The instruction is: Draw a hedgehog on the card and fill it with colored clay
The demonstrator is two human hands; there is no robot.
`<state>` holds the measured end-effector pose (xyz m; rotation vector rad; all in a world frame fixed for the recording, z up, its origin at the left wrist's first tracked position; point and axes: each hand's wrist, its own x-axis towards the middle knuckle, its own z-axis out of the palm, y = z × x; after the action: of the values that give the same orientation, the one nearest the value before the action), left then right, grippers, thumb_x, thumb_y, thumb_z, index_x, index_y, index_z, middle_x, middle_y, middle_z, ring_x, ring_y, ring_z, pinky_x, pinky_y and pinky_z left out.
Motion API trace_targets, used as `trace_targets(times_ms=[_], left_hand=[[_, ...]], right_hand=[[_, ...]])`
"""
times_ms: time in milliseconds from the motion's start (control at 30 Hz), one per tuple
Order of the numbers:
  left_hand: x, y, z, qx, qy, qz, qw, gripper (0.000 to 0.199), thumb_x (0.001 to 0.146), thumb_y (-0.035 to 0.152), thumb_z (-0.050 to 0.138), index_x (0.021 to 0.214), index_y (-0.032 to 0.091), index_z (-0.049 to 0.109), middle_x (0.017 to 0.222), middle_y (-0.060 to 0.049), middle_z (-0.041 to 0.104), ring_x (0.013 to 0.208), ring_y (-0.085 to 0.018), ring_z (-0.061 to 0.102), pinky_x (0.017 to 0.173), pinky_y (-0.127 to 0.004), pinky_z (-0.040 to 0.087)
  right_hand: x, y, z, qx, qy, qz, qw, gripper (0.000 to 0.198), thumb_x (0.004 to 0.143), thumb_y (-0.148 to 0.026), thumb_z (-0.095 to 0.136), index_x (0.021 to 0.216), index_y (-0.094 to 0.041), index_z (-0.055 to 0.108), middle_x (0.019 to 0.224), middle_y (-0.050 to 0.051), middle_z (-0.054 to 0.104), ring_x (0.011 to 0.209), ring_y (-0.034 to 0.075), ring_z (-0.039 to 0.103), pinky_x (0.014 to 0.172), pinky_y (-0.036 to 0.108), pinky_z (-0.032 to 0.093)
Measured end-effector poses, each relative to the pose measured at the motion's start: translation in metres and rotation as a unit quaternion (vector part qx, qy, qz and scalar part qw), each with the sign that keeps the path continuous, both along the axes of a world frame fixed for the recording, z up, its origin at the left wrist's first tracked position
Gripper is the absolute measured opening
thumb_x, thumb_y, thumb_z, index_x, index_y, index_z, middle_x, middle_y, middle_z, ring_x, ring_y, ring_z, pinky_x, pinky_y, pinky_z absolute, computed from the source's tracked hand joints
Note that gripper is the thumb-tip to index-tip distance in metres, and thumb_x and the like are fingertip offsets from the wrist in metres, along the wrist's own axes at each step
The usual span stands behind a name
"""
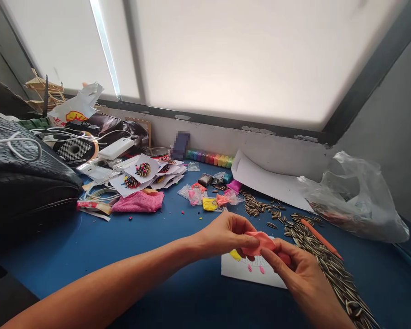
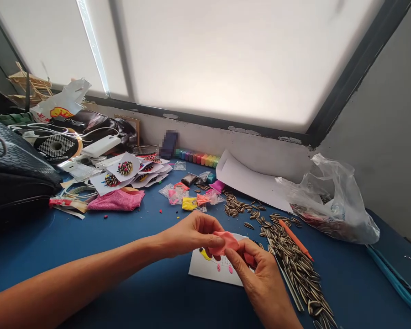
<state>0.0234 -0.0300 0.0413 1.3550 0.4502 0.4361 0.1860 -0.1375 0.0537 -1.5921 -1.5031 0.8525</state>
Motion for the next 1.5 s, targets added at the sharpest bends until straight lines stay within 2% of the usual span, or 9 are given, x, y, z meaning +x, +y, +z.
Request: trace_targets(times_ms=[133,267,467,700,900,1000,1233,1300,1500], left_hand=[[-0.002,0.002,-0.002,0.021,0.022,-0.029,0.999,0.045,0.072,0.049,0.074,0.093,0.010,0.069,0.077,-0.005,0.067,0.070,-0.013,0.062,0.065,-0.025,0.047],[-0.001,0.003,-0.003,0.039,0.038,0.019,0.998,0.046,0.070,0.054,0.074,0.081,0.009,0.069,0.070,-0.004,0.065,0.064,-0.012,0.058,0.061,-0.024,0.044],[0.004,-0.003,-0.003,-0.002,0.027,0.038,0.999,0.051,0.067,0.059,0.073,0.075,0.010,0.064,0.063,-0.002,0.061,0.056,-0.009,0.053,0.056,-0.023,0.041],[0.005,-0.009,-0.002,-0.045,0.024,0.039,0.998,0.052,0.066,0.059,0.075,0.077,0.010,0.064,0.062,-0.003,0.062,0.058,-0.012,0.058,0.060,-0.025,0.044],[0.003,-0.004,-0.007,-0.051,0.001,-0.009,0.999,0.048,0.070,0.051,0.076,0.096,0.011,0.068,0.071,-0.004,0.066,0.060,-0.013,0.063,0.063,-0.026,0.048],[0.003,-0.004,-0.009,-0.061,-0.004,-0.049,0.997,0.039,0.066,0.040,0.082,0.091,0.012,0.068,0.075,-0.003,0.067,0.061,-0.013,0.064,0.066,-0.028,0.052],[0.003,-0.002,-0.008,-0.050,0.017,-0.027,0.998,0.035,0.066,0.039,0.081,0.074,0.012,0.060,0.060,0.001,0.061,0.053,-0.013,0.062,0.056,-0.024,0.049],[0.003,-0.003,-0.007,-0.048,0.025,-0.030,0.998,0.034,0.068,0.038,0.080,0.075,0.013,0.059,0.060,0.002,0.060,0.052,-0.012,0.062,0.057,-0.024,0.049],[0.004,-0.007,-0.007,-0.041,0.022,-0.029,0.999,0.032,0.071,0.038,0.078,0.079,0.012,0.062,0.066,0.000,0.063,0.052,-0.010,0.060,0.055,-0.023,0.048]], right_hand=[[0.000,0.000,-0.003,-0.012,0.002,-0.005,1.000,0.037,0.084,-0.057,0.055,0.078,-0.023,0.067,0.076,0.002,0.068,0.072,0.018,0.061,0.065,0.024,0.048],[-0.002,0.000,-0.003,-0.011,0.000,0.002,1.000,0.036,0.083,-0.056,0.056,0.076,-0.023,0.066,0.075,0.001,0.067,0.071,0.018,0.060,0.067,0.025,0.049],[-0.003,0.002,-0.004,0.002,-0.037,-0.030,0.999,0.041,0.080,-0.061,0.056,0.074,-0.022,0.067,0.060,-0.001,0.055,0.054,0.013,0.048,0.051,0.023,0.043],[-0.006,0.001,-0.011,-0.029,0.027,-0.013,0.999,0.037,0.080,-0.056,0.061,0.083,-0.020,0.069,0.075,0.002,0.068,0.069,0.017,0.059,0.065,0.025,0.049],[-0.003,0.001,-0.009,-0.029,0.020,-0.020,0.999,0.038,0.080,-0.057,0.060,0.087,-0.021,0.069,0.072,0.001,0.065,0.069,0.017,0.060,0.064,0.023,0.049],[0.000,0.002,-0.010,-0.025,0.010,-0.017,0.999,0.040,0.081,-0.058,0.058,0.090,-0.021,0.069,0.075,0.002,0.066,0.079,0.020,0.061,0.068,0.025,0.050],[0.003,0.003,0.000,0.015,-0.028,-0.049,0.998,0.040,0.080,-0.060,0.057,0.078,-0.021,0.069,0.058,-0.003,0.056,0.049,0.010,0.043,0.045,0.019,0.039],[0.003,0.003,0.001,0.018,-0.011,-0.054,0.998,0.037,0.078,-0.058,0.061,0.076,-0.022,0.069,0.058,-0.002,0.058,0.049,0.010,0.046,0.044,0.019,0.040],[0.003,0.003,-0.007,0.034,0.004,-0.042,0.999,0.033,0.079,-0.055,0.062,0.077,-0.023,0.072,0.074,0.002,0.070,0.068,0.016,0.065,0.065,0.020,0.051]])
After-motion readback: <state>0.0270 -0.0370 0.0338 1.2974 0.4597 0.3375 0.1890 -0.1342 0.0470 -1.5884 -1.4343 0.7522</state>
